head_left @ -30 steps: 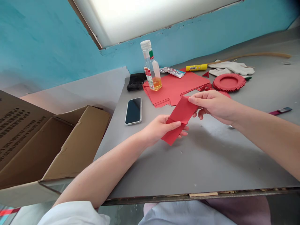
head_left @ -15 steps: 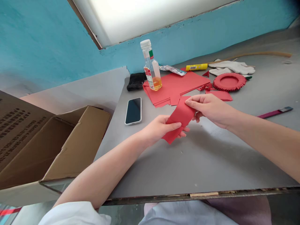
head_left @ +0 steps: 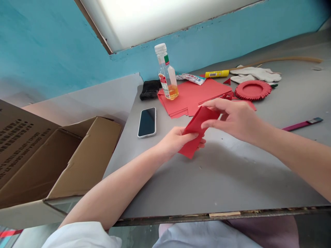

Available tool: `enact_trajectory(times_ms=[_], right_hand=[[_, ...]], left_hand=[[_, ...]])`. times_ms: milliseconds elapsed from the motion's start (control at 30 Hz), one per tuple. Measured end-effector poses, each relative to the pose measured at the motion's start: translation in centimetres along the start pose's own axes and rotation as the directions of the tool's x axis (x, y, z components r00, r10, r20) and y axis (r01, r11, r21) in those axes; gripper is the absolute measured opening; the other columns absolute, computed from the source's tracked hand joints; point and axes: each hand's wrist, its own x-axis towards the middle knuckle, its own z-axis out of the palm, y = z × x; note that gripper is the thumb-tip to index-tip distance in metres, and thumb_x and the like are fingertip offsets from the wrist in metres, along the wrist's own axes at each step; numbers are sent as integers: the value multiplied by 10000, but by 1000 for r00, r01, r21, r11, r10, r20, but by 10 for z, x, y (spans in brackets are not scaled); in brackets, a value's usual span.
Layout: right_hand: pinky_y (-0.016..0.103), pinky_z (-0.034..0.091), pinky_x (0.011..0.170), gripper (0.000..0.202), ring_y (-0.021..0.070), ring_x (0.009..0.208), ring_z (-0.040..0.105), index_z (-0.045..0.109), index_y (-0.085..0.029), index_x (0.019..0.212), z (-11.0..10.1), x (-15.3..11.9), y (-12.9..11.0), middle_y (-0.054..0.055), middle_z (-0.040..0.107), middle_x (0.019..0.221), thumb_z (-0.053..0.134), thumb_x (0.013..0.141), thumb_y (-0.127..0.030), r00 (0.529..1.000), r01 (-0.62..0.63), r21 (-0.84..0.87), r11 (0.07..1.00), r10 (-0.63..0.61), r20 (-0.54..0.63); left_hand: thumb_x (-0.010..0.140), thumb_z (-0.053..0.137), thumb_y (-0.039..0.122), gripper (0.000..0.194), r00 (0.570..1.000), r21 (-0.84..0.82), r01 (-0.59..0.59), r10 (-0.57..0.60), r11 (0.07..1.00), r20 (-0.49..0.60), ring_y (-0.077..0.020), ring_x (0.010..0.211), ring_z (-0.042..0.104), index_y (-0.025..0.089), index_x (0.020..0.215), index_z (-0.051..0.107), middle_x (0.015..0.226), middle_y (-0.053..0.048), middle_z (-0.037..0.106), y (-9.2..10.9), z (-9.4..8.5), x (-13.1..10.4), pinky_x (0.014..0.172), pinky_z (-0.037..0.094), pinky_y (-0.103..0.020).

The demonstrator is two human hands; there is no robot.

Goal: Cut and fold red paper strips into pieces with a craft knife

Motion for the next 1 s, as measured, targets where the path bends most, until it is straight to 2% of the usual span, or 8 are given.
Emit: enact_trajectory(times_ms=[67, 100, 200, 333, 500, 767, 900, 1000], right_hand=[[265, 440, 542, 501, 127, 602, 554, 546, -265, 1117, 2, 0, 0, -2, 650, 950, 690, 660, -411, 999, 26, -61, 998, -24, 36], [265, 435, 541, 496, 127, 593, 549, 535, -266, 1122, 3, 0, 0, -6, 653, 932, 688, 665, -382, 999, 23, -90, 996, -20, 45], [253, 413, 536, 309, 121, 564, 534, 561, -252, 1021, 5, -1, 1, -28, 652, 793, 633, 722, -288, 1000, 14, -138, 990, -10, 29], [243, 369, 509, 46, 115, 539, 497, 580, -232, 801, 7, -4, 1, -40, 615, 659, 589, 759, -216, 993, 113, -163, 980, -106, 52], [251, 331, 485, 123, 114, 519, 451, 570, -217, 700, 4, -5, -2, -25, 588, 610, 525, 801, -163, 972, 232, -175, 957, -223, 72], [238, 336, 515, 131, 115, 590, 519, 592, -198, 762, 3, -9, -3, -2, 610, 673, 492, 846, -201, 930, 368, -208, 906, -362, 67], [237, 329, 519, 161, 124, 613, 543, 590, -182, 829, 5, -12, -3, 12, 624, 691, 435, 862, -158, 897, 442, -286, 850, -422, 133], [246, 311, 497, 165, 128, 561, 526, 589, -179, 846, 6, -13, -3, 7, 609, 647, 426, 860, -166, 912, 409, -364, 837, -388, 133]], left_hand=[[772, 650, 387, 312, 1000, 17, -6, 6, 1000, -7, -221, 860, 655, 137, 959, 648, 927, -116, 680, 0, 1, 0, 818, 490, -379], [768, 654, 389, 317, 1000, 32, 0, 0, 999, -10, -222, 866, 653, 139, 963, 649, 929, -114, 680, 0, 1, 0, 819, 488, -377], [759, 659, 381, 319, 999, 99, 35, -32, 995, -28, -224, 880, 648, 142, 969, 653, 937, -107, 681, 2, 4, -1, 806, 486, -355], [774, 626, 344, 262, 998, 208, 62, -55, 976, -41, -221, 873, 639, 150, 946, 661, 908, -83, 684, 4, 6, -2, 773, 485, -336], [778, 578, 273, 185, 999, 337, -3, 20, 941, -45, -184, 815, 603, 165, 889, 680, 858, -34, 667, 5, 4, -3, 732, 450, -297], [773, 593, 264, 200, 989, 235, -101, 123, 967, -78, -143, 764, 562, 188, 919, 707, 831, -23, 654, -1, -1, 0, 703, 430, -270], [767, 609, 261, 211, 974, 136, -155, 174, 978, -143, -155, 793, 577, 200, 943, 707, 866, -38, 666, -4, -3, 3, 687, 450, -271], [751, 625, 248, 219, 969, 113, -165, 182, 980, -168, -158, 800, 580, 202, 949, 707, 867, -37, 666, -4, -3, 3, 688, 453, -271]])
